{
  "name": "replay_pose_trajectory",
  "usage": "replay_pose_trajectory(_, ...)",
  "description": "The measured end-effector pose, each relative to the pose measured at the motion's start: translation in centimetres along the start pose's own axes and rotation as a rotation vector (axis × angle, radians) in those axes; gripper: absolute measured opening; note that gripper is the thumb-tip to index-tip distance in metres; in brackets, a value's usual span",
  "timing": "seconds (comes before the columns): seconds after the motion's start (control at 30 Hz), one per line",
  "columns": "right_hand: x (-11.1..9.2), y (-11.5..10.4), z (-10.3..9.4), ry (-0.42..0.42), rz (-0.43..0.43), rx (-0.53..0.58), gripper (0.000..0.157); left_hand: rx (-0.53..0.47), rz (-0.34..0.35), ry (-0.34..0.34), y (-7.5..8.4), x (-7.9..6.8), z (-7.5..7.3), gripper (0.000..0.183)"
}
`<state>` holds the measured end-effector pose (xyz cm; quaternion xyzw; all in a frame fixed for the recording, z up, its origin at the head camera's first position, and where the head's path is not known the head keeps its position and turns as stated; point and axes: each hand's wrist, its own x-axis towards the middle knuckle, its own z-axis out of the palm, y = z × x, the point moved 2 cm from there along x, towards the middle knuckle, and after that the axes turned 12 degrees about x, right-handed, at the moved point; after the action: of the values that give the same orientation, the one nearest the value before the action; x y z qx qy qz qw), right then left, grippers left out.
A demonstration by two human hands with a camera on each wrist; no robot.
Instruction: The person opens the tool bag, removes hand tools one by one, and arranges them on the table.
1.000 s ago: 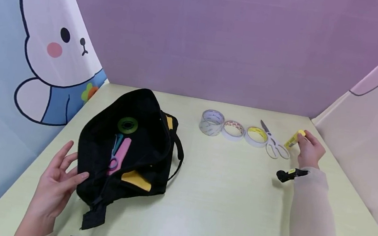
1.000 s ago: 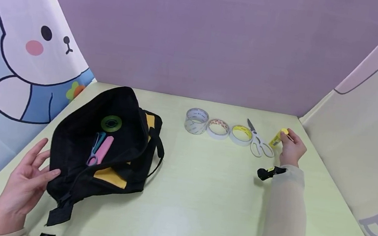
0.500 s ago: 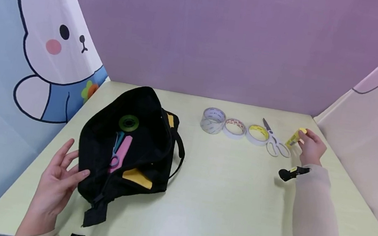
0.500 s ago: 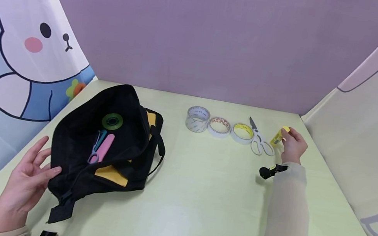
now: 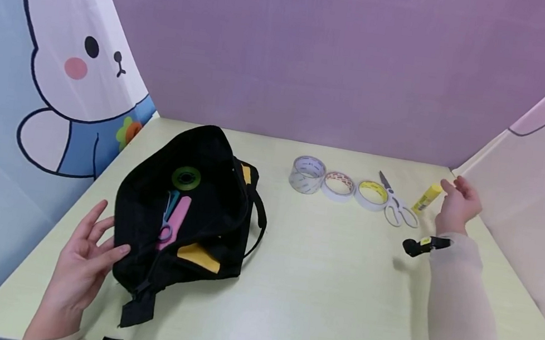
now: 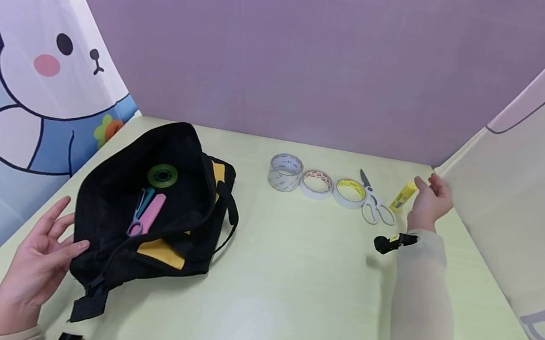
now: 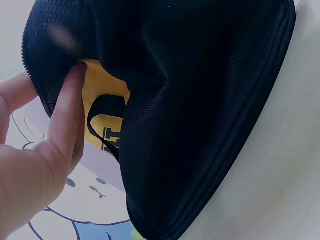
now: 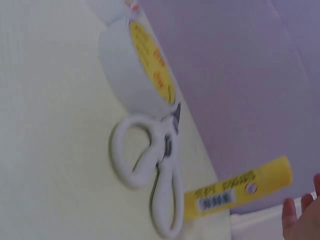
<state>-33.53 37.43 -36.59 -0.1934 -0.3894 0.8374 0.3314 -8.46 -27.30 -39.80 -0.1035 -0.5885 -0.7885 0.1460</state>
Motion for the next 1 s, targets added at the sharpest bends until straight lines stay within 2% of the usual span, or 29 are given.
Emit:
replay_pose_trajectory(0.1, -0.8, -0.3, 1.3, -0.001, -0.050, 0.029, 0.031, -0.015, 0.001, 0.001, -0.1, 0.0, -0.1, 0.084)
replay_pose_trajectory(0.2, -1.9, -0.1, 2.8, -0.051, -0.069, 0.030, 0.032, -0.017, 0.000, 0.002, -0.1, 0.0, -0.1, 0.085)
replay_pose_trajectory(0.5, -6.0, 0.8, 7.5, -0.292, -0.014, -0.009, 0.030, 0.015, -0.010, -0.005, 0.2, 0.1, 0.2, 0.086)
replay_pose_trajectory(0.73, -9.6, 1.2, 10.9, -0.447, 0.103, 0.083, 0.027, 0.004, -0.016, 0.002, 0.2, 0.0, 0.1, 0.085)
replay_pose_trajectory(1.0, -13.2, 2.1, 14.5, -0.588, 0.114, 0.075, 0.026, 0.014, -0.024, 0.010, 0.2, -0.1, 0.1, 0.086)
